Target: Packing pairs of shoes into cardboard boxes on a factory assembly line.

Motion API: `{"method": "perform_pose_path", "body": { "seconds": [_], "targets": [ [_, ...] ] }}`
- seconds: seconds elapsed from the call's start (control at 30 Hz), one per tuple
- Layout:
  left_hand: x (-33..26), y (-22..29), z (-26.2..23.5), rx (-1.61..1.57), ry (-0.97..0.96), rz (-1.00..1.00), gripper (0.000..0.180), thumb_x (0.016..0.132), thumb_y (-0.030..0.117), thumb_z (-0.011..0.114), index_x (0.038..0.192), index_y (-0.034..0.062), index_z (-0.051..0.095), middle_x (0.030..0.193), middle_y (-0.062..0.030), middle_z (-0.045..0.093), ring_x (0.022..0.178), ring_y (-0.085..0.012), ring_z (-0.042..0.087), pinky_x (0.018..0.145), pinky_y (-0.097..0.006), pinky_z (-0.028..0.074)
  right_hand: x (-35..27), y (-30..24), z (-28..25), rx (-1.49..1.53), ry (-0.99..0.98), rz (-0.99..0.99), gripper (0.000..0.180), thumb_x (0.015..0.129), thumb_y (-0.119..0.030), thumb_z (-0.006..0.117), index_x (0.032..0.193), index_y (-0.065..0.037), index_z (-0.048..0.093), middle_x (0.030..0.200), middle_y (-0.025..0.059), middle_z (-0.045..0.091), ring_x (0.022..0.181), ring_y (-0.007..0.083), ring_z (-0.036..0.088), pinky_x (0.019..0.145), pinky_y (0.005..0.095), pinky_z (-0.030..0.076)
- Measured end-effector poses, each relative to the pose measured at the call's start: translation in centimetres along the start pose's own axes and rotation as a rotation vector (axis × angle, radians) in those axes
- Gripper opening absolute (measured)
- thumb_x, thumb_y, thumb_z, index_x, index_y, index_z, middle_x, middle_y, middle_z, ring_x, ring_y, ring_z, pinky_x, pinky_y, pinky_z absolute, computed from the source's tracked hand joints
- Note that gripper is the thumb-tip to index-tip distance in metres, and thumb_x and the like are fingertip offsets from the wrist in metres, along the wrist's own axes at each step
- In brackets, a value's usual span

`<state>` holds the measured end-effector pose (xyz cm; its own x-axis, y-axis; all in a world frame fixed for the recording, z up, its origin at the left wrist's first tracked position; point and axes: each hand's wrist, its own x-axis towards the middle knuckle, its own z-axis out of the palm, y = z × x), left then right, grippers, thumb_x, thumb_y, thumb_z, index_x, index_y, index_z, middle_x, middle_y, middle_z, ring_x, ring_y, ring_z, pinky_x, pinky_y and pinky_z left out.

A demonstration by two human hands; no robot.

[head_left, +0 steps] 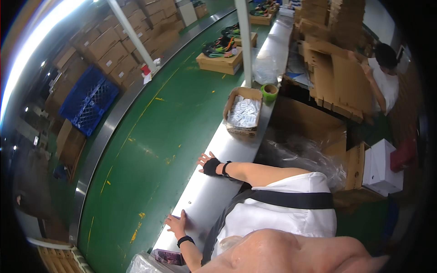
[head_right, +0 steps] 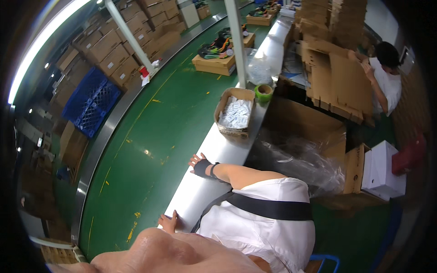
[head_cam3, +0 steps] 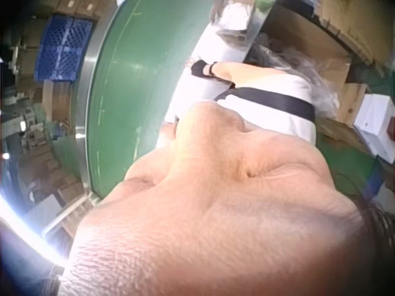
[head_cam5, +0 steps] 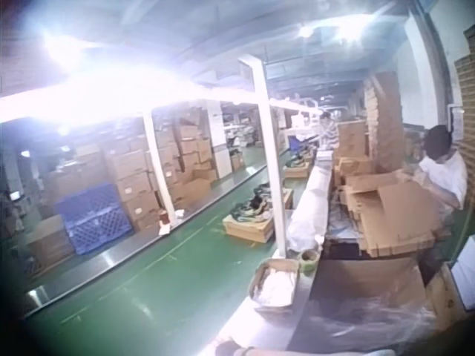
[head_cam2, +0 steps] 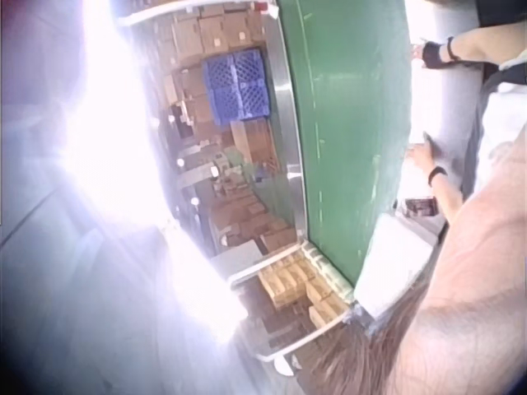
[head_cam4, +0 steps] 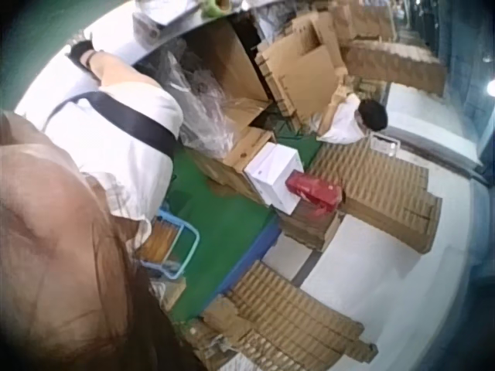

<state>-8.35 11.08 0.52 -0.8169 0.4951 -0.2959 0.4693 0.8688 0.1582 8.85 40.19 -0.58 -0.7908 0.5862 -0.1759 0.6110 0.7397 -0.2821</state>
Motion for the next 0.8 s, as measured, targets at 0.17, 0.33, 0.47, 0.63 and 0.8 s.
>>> {"method": "perform_pose_path", "body": {
  "seconds": [0.17,0.33,0.47,0.63,0.8],
  "targets": [
    [-1.3,2.0,-1.3,-0.050,-0.087,-0.012,0.098,0.068,0.065,0.050,0.132,-0.0023,0.020,0.136,-0.0274,0.014,0.130,-0.0373,0.004,0.091,-0.069,0.006,-0.3,0.9,2.5,0.012,0.503,-0.050,0.034,0.073,-0.035,0.057,0.097,-0.011,0.054,0.106,0.0061,0.051,0.110,0.0244,0.039,0.089,0.0473,0.028],
    [-2.2,2.4,-0.7,0.033,-0.031,-0.054,0.106,0.065,0.070,0.049,0.131,-0.0067,0.017,0.136,-0.0296,0.012,0.130,-0.0391,0.002,0.091,-0.068,0.003,0.4,0.6,2.5,0.015,0.516,-0.074,0.028,0.077,-0.033,0.054,0.094,-0.011,0.057,0.101,0.0075,0.053,0.107,0.0237,0.041,0.089,0.0439,0.028],
    [-2.2,2.3,-0.3,-0.006,0.032,-0.006,0.106,0.065,0.069,0.050,0.131,-0.0064,0.018,0.136,-0.0293,0.014,0.129,-0.0395,0.003,0.091,-0.068,0.002,1.0,0.7,2.0,-0.008,0.560,-0.133,0.022,0.075,-0.030,0.055,0.080,-0.009,0.059,0.090,0.0062,0.055,0.093,0.0213,0.046,0.079,0.0378,0.031],
    [-2.6,3.3,-1.4,-0.003,0.049,-0.007,0.104,0.065,0.068,0.051,0.131,-0.0062,0.019,0.135,-0.0292,0.015,0.129,-0.0398,0.004,0.091,-0.069,0.002,1.2,0.7,2.1,0.021,0.552,-0.134,0.020,0.074,-0.027,0.055,0.080,-0.008,0.059,0.088,0.0065,0.055,0.092,0.0218,0.047,0.080,0.0380,0.031],
    [-2.5,2.9,-1.2,-0.008,0.046,-0.008,0.103,0.065,0.066,0.052,0.131,-0.0055,0.020,0.135,-0.0282,0.016,0.130,-0.0387,0.003,0.092,-0.068,0.001,1.1,0.5,2.0,0.039,0.566,-0.134,0.020,0.073,-0.026,0.055,0.079,-0.008,0.060,0.089,0.0069,0.055,0.093,0.0219,0.047,0.081,0.0384,0.031]
  ]
}}
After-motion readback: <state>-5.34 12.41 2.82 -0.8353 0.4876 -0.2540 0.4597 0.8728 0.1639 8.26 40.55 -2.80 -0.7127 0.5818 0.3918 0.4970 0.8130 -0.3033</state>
